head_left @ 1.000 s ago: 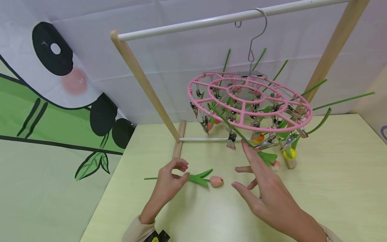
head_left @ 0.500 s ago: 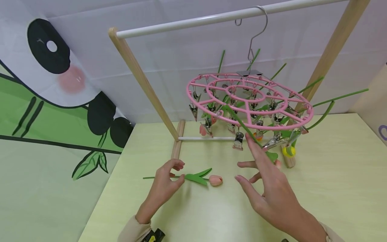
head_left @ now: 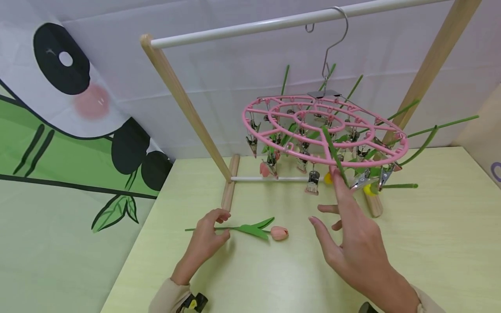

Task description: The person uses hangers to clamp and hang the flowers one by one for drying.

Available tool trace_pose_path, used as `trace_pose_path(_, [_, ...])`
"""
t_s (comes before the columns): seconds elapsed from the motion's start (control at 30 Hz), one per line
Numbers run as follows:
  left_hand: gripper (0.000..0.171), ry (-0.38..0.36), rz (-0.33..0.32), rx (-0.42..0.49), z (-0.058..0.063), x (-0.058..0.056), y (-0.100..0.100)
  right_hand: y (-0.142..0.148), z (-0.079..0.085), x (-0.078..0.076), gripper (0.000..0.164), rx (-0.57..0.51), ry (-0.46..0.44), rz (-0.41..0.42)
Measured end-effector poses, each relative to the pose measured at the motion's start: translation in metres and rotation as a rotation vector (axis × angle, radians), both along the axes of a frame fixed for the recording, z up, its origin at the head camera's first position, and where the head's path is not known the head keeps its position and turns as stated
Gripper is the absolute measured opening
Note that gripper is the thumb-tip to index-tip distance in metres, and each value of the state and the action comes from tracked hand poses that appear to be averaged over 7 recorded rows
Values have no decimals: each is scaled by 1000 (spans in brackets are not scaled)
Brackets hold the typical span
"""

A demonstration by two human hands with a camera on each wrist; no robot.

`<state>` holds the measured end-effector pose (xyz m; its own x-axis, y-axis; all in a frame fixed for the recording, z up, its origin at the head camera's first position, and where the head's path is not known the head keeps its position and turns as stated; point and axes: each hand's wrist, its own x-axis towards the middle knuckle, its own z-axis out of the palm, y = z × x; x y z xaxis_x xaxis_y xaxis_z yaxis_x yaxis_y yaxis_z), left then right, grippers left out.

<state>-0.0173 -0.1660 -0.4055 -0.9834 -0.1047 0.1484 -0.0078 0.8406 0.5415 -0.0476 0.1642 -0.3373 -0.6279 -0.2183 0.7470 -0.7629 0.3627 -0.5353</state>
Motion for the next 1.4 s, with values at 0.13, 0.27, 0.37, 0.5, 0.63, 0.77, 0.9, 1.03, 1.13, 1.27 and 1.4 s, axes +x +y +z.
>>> trace_pose_path(0.13, [38,-52,34,-27,-6,-1,-10,-1,-2,-1,76,22,8,-66])
trace_pose_path(0.27, [37,-112,73,-56,-13,-3,-20,-1,-1,-1,79,21,-24,-92])
trace_pose_path(0.37, [37,-138,84,-75,-17,-5,-27,-1,0,-3,82,2,-62,-91])
trace_pose_path(0.5, [35,-142,86,-114,-21,-6,-34,-4,3,-6,89,-40,-103,-71])
trace_pose_path(0.63, [31,-139,93,-204,-24,-6,-41,-9,6,-12,75,-90,-114,-27])
trace_pose_path(0.77, [25,-146,88,-280,-26,-7,-47,-17,9,-22,63,-130,-109,11])
trace_pose_path(0.9, [17,-153,70,-317,-26,-10,-49,-24,12,-29,48,-148,-113,13])
trace_pose_path(1.03, [12,-147,50,-342,-26,-11,-49,-26,15,-34,36,-155,-126,2])
trace_pose_path(1.13, [10,-152,42,-359,-25,-11,-50,-27,16,-36,34,-159,-124,12])
trace_pose_path(1.27, [9,-177,46,-378,-23,-12,-52,-28,18,-37,34,-156,-126,29])
trace_pose_path(1.4, [10,-210,45,-394,-20,-15,-52,-28,18,-39,33,-162,-121,42])
